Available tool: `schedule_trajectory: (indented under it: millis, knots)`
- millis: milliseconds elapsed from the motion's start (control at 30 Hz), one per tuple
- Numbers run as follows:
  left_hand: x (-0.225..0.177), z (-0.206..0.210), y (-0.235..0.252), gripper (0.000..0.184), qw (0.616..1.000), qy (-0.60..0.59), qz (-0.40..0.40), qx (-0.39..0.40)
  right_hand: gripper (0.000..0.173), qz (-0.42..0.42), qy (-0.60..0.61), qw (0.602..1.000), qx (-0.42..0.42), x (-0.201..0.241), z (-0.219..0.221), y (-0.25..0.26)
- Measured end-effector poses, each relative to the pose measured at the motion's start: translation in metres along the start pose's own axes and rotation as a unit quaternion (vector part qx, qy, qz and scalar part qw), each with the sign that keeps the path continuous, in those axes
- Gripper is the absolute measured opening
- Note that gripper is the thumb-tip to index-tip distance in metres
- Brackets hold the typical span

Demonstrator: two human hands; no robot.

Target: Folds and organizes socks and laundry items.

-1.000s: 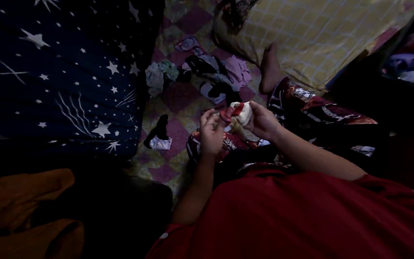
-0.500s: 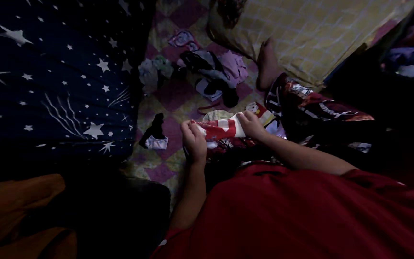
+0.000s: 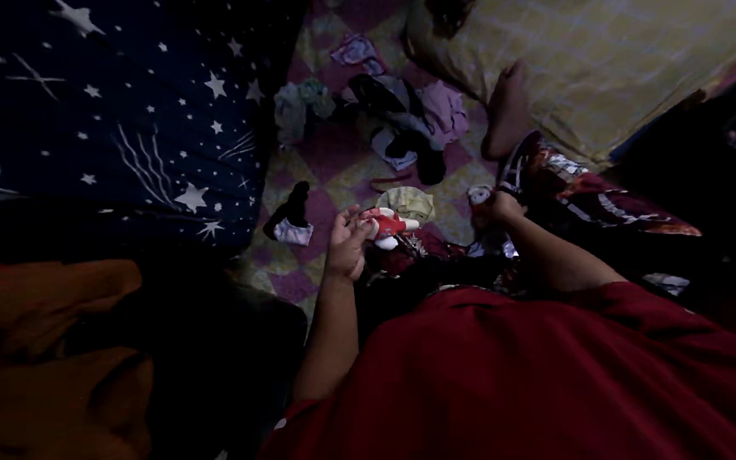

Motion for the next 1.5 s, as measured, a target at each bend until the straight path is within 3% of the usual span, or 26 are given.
schedule_trajectory:
  millis: [100, 200, 300, 367, 500, 600, 733, 833, 900, 967, 1033, 1133, 1233, 1300, 1367, 1400, 1467, 1500]
  knots:
    - [0.0, 0.006, 0.002, 0.043, 0.999, -0.02, 0.019, 0.02, 0.044, -0.054, 0.111, 0.992, 0.0, 0.019, -0.002, -0.009]
    - [-0.001, 0.017, 0.004, 0.037, 0.998, -0.045, 0.028, 0.045, 0.046, -0.218, 0.21, 0.953, -0.019, 0.065, -0.013, -0.052]
    - [-0.004, 0.035, 0.005, 0.034, 0.995, -0.077, 0.012, 0.064, 0.04, -0.44, 0.15, 0.881, -0.09, 0.114, -0.02, -0.139]
    - [-0.005, 0.045, 0.007, 0.029, 0.99, -0.125, -0.002, 0.064, 0.033, -0.574, 0.064, 0.803, -0.148, 0.131, -0.007, -0.186]
    - [-0.013, 0.053, 0.008, 0.027, 0.983, -0.177, -0.014, 0.034, 0.039, -0.663, -0.004, 0.73, -0.166, 0.131, 0.011, -0.212]
    - [-0.013, 0.052, 0.007, 0.036, 0.981, -0.189, -0.018, 0.05, 0.038, -0.678, -0.017, 0.714, -0.176, 0.127, 0.006, -0.213]
    - [-0.021, 0.055, 0.004, 0.026, 0.985, -0.136, 0.052, 0.097, 0.039, -0.691, -0.033, 0.702, -0.17, 0.126, 0.005, -0.221]
    - [-0.027, 0.05, 0.006, 0.03, 0.987, -0.134, 0.064, 0.054, 0.045, -0.677, 0.003, 0.731, -0.09, 0.123, 0.004, -0.225]
    - [-0.033, 0.046, 0.01, 0.029, 0.985, -0.153, 0.073, 0.022, 0.051, -0.647, 0.094, 0.757, -0.016, 0.118, -0.001, -0.219]
    - [-0.038, 0.045, 0.012, 0.034, 0.984, -0.15, 0.088, 0.037, 0.048, -0.62, 0.178, 0.763, -0.028, 0.112, -0.013, -0.207]
    - [-0.042, 0.051, 0.012, 0.044, 0.983, -0.121, 0.103, 0.089, 0.038, -0.601, 0.184, 0.776, -0.054, 0.12, -0.028, -0.204]
    - [-0.05, 0.066, 0.013, 0.057, 0.979, -0.082, 0.117, 0.148, 0.043, -0.605, 0.103, 0.789, 0.04, 0.148, -0.038, -0.217]
    - [-0.053, 0.074, 0.019, 0.065, 0.975, -0.115, 0.14, 0.13, 0.043, -0.597, 0.065, 0.789, 0.132, 0.165, -0.041, -0.224]
    - [-0.052, 0.075, 0.021, 0.052, 0.97, -0.166, 0.151, 0.096, 0.036, -0.544, 0.089, 0.822, 0.145, 0.169, -0.047, -0.219]
    - [-0.042, 0.077, 0.02, 0.027, 0.961, -0.207, 0.153, 0.102, 0.029, -0.491, 0.178, 0.84, 0.149, 0.167, -0.054, -0.21]
    - [-0.036, 0.078, 0.017, 0.031, 0.96, -0.203, 0.15, 0.123, 0.026, -0.47, 0.232, 0.838, 0.154, 0.165, -0.057, -0.206]
    - [-0.024, 0.081, 0.006, 0.063, 0.958, -0.183, 0.134, 0.174, 0.021, -0.419, 0.328, 0.832, 0.155, 0.16, -0.06, -0.194]
    - [-0.018, 0.083, 0.003, 0.071, 0.953, -0.185, 0.134, 0.199, 0.021, -0.399, 0.36, 0.831, 0.143, 0.156, -0.061, -0.188]
Point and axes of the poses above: each hand's wrist, its own y-axis towards the middle knuckle, its own z-axis out of the palm, x = y × z, the point moved 8 cm from there along y, towards the middle knuckle, and after that the axes turned 9 degrees about z, right-handed, at the moved point
